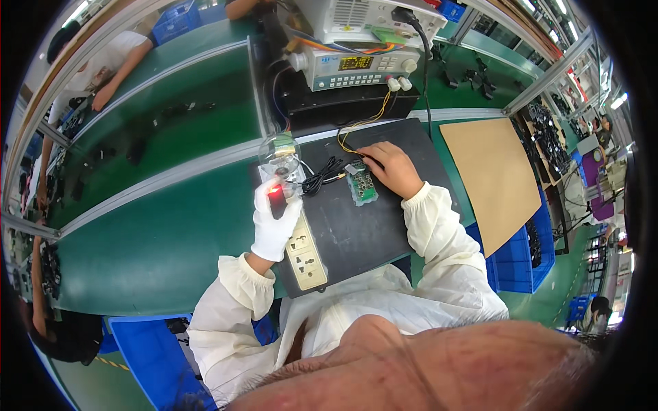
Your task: Testing electronic circuit boards by connecting them to a testing rig and verifying their functionality.
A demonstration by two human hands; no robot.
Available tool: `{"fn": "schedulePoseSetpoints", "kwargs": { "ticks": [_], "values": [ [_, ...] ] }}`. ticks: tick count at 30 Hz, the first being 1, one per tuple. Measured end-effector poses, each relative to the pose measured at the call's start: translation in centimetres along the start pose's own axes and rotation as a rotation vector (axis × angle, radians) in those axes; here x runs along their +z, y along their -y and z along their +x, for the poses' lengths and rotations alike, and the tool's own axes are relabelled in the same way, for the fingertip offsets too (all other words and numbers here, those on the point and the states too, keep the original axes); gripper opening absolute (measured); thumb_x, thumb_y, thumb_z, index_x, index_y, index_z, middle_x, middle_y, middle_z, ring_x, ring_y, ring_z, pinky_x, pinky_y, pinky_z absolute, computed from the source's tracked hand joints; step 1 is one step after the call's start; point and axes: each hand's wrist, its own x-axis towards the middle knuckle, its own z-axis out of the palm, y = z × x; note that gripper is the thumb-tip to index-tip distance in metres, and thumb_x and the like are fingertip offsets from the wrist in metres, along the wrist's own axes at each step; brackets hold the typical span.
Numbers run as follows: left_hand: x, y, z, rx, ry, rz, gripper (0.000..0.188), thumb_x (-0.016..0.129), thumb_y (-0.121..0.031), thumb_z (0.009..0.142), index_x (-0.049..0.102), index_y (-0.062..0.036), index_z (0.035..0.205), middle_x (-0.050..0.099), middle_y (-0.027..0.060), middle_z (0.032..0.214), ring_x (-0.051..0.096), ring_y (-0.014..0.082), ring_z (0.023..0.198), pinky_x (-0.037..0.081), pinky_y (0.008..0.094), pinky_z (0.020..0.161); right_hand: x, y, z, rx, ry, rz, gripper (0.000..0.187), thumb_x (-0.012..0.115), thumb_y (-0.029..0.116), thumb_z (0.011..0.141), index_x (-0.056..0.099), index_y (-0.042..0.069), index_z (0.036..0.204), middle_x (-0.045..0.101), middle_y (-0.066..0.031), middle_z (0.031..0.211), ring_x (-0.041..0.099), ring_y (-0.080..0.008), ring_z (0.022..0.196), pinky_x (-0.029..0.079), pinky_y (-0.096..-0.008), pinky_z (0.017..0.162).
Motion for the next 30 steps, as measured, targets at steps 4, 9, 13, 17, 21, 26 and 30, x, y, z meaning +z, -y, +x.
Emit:
{"fn": "schedulePoseSetpoints", "kwargs": {
  "ticks": [4, 9, 13, 17, 21, 26, 30],
  "values": [
    [-0.4, -0.1, -0.1, -0.027, 0.05, 0.013, 0.054, 0.074, -0.012, 0.091, 0.052, -0.006, 0.14, 0.057, 0.0109, 0.136, 0.055, 0.024, 0.125, 0.042, 0.0367, 0.11, -0.4, -0.3, 0.0, 0.008, 0.016, 0.078, 0.027, 0.072, 0.008, 0.091, 0.072, 0.006, 0.118, 0.071, -0.0111, 0.103, 0.068, -0.0326, 0.098, 0.055, -0.0392, 0.085],
    [-0.3, 0.0, -0.2, 0.001, 0.051, 0.024, 0.054, 0.073, -0.011, 0.09, 0.052, -0.0045, 0.14, 0.057, 0.0099, 0.136, 0.054, 0.0233, 0.125, 0.04, 0.0362, 0.111, -1.1, 0.4, -0.2, 0.094, 0.072, 0.127, 0.029, 0.073, 0.006, 0.09, 0.072, 0.008, 0.119, 0.071, -0.0099, 0.103, 0.07, -0.0292, 0.091, 0.057, -0.0356, 0.079],
    [-0.2, 0.6, 0.0, 0.05, 0.028, 0.044, 0.055, 0.077, -0.007, 0.086, 0.053, -0.0045, 0.135, 0.058, 0.013, 0.129, 0.058, 0.027, 0.119, 0.045, 0.0374, 0.105, -1.1, 0.0, -0.3, 0.12, 0.079, 0.103, 0.028, 0.073, 0.006, 0.09, 0.072, 0.008, 0.118, 0.071, -0.0088, 0.103, 0.071, -0.027, 0.085, 0.057, -0.0338, 0.075],
    [-0.1, 0.8, 0.1, 0.053, 0.013, 0.051, 0.056, 0.079, -0.006, 0.083, 0.054, -0.0046, 0.133, 0.059, 0.0145, 0.126, 0.06, 0.0286, 0.116, 0.047, 0.0377, 0.103, -1.2, 0.3, 0.0, 0.18, 0.03, 0.137, 0.023, 0.075, 0.007, 0.089, 0.072, 0.007, 0.112, 0.069, -0.0083, 0.099, 0.071, -0.026, 0.082, 0.057, -0.0333, 0.073],
    [-0.1, 0.4, 0.1, 0.037, 0.013, 0.046, 0.056, 0.078, -0.006, 0.084, 0.053, -0.0046, 0.134, 0.059, 0.0139, 0.127, 0.06, 0.0275, 0.116, 0.047, 0.0372, 0.103, -1.3, 0.1, -0.3, 0.239, 0.047, 0.179, 0.018, 0.075, 0.007, 0.089, 0.07, 0.005, 0.106, 0.067, -0.0088, 0.096, 0.07, -0.026, 0.08, 0.056, -0.0334, 0.072],
    [0.1, 0.4, 0.0, 0.03, 0.005, 0.037, 0.057, 0.078, -0.006, 0.084, 0.053, -0.005, 0.135, 0.059, 0.013, 0.126, 0.06, 0.026, 0.114, 0.048, 0.0366, 0.101, -1.2, -0.8, -0.5, 0.081, 0.132, 0.138, 0.016, 0.075, 0.005, 0.088, 0.07, 0.004, 0.103, 0.066, -0.0102, 0.096, 0.069, -0.0268, 0.082, 0.056, -0.0344, 0.073],
    [0.0, 0.2, -0.1, 0.017, 0.013, -0.001, 0.056, 0.078, -0.006, 0.084, 0.054, -0.0052, 0.134, 0.06, 0.013, 0.126, 0.061, 0.026, 0.112, 0.049, 0.0364, 0.099, -1.8, -0.6, -0.6, 0.07, 0.172, 0.205, 0.016, 0.074, 0.003, 0.087, 0.07, 0.003, 0.103, 0.066, -0.0109, 0.098, 0.068, -0.0286, 0.086, 0.056, -0.0361, 0.075]
  ]
}}
